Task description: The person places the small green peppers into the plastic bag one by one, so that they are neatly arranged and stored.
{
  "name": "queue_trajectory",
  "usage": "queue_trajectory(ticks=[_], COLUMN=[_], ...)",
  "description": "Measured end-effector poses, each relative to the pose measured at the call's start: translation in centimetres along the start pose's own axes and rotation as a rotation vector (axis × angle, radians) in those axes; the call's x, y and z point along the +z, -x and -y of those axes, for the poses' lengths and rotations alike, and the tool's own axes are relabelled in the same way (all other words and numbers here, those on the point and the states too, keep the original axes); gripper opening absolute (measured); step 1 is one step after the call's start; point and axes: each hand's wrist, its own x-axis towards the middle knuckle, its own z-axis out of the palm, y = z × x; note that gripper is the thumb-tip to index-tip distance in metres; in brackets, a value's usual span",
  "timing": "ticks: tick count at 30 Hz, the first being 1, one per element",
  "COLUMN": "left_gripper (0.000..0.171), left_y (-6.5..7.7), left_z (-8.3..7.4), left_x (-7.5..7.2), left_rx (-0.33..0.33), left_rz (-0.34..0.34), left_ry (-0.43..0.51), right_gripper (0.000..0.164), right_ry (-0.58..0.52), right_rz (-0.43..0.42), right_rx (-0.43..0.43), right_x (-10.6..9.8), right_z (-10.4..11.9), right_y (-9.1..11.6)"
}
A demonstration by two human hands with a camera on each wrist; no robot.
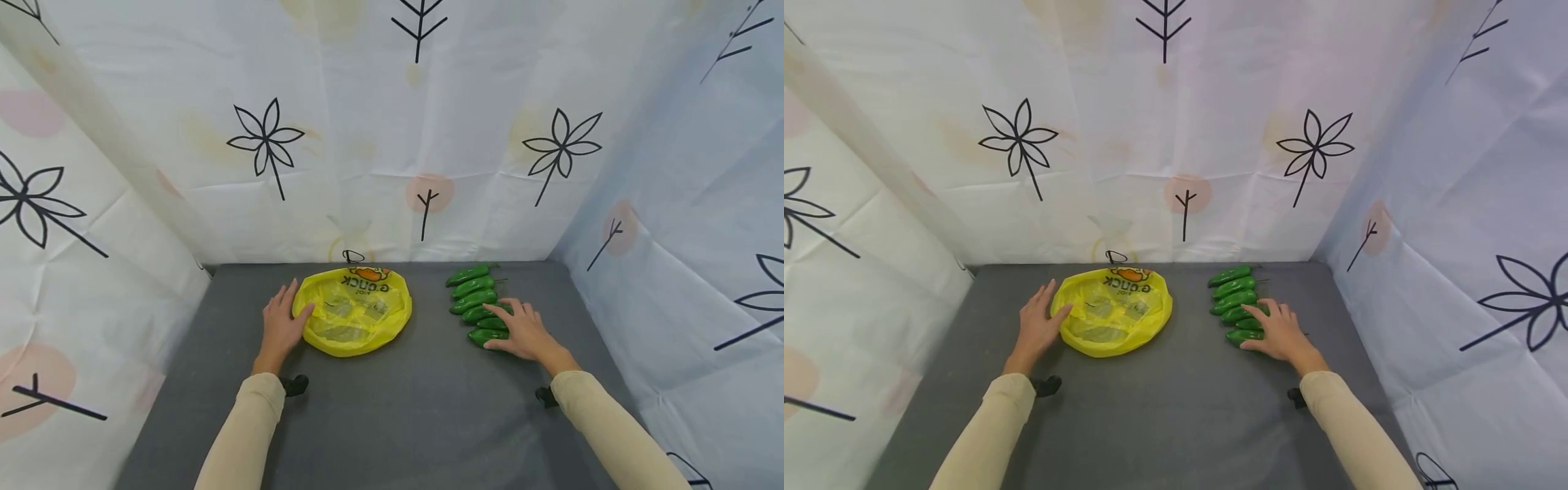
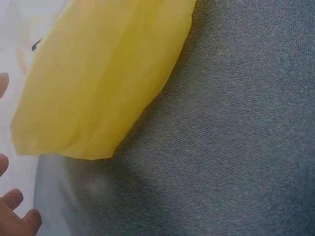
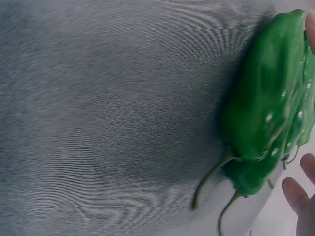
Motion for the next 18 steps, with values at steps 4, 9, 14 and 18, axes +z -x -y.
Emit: queue_trajectory(ticks=[4,9,14,18], left_gripper=[0.075,0.074,0.073,0.073], left_y=[0.4,0.9,1.3,1.4], left_z=[0.3,0.7,1.0,1.0], left_x=[0.0,0.2,0.7,1.1], left_rx=[-0.026,-0.061,-0.064,-0.077], left_rz=[0.013,0.024,0.011,0.001], left_ry=[0.093,0.199,0.246,0.247], right_gripper=[0.082,0.078,0.071,0.066], right_ry=[-0.018,-0.052,-0.07,-0.065], right_rz=[-0.014,-0.025,-0.026,-0.037], right_rx=[-0.012,0.006,0.021,0.022], right_x=[0.3,0.6,0.8,1.0], right_z=[-0.5,-0.8,-1.0,-1.1], right_y=[0.5,0.8,0.9,1.1])
